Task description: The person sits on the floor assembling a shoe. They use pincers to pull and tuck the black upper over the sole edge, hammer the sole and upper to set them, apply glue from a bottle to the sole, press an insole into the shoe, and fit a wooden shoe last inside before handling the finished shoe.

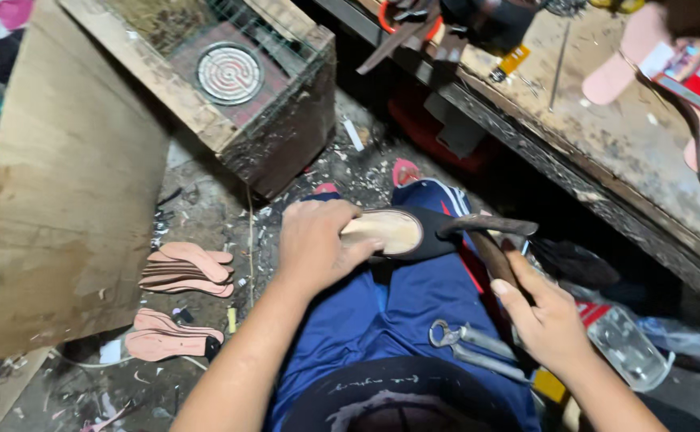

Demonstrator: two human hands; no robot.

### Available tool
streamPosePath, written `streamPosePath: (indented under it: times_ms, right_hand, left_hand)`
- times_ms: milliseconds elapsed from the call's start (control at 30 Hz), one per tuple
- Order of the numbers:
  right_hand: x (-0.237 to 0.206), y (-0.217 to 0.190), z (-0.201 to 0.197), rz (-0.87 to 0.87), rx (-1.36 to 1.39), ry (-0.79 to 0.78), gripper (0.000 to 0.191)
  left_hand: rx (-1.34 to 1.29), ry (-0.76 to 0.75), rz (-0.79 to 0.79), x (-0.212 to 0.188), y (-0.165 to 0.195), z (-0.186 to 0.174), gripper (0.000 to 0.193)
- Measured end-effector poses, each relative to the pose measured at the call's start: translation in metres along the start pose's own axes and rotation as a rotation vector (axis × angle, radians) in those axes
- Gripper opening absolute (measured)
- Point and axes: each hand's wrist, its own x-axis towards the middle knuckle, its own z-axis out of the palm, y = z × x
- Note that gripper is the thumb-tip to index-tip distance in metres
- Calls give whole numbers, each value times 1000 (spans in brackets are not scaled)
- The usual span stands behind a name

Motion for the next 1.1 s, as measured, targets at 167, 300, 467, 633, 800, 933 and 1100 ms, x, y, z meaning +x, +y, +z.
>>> streamPosePath:
  times_ms: [167, 300, 467, 633, 800, 933, 1100]
  right_hand:
    - [-6, 6, 9, -142, -38, 65, 49]
    - [11, -3, 15, -2, -120, -13, 51]
    - [53, -14, 8, 143, -151, -213, 60]
    - [79, -25, -9, -40, -94, -343, 61]
    - [41, -26, -12, 220, -131, -271, 62]
    - [4, -22, 6, -41, -183, -57, 56]
    - [-6, -15, 10, -112, -83, -4, 46]
  left_hand:
    - [62, -115, -40, 17, 14, -5, 43]
    - [42, -81, 23, 13, 9, 2, 44]
    - [36, 107, 176, -12, 11, 11, 43]
    - [54, 120, 188, -20, 15, 10, 47]
    - [107, -112, -85, 7, 6, 7, 48]
    - [130, -265, -142, 33, -4, 7, 58]
    - [100, -312, -184, 44, -5, 8, 61]
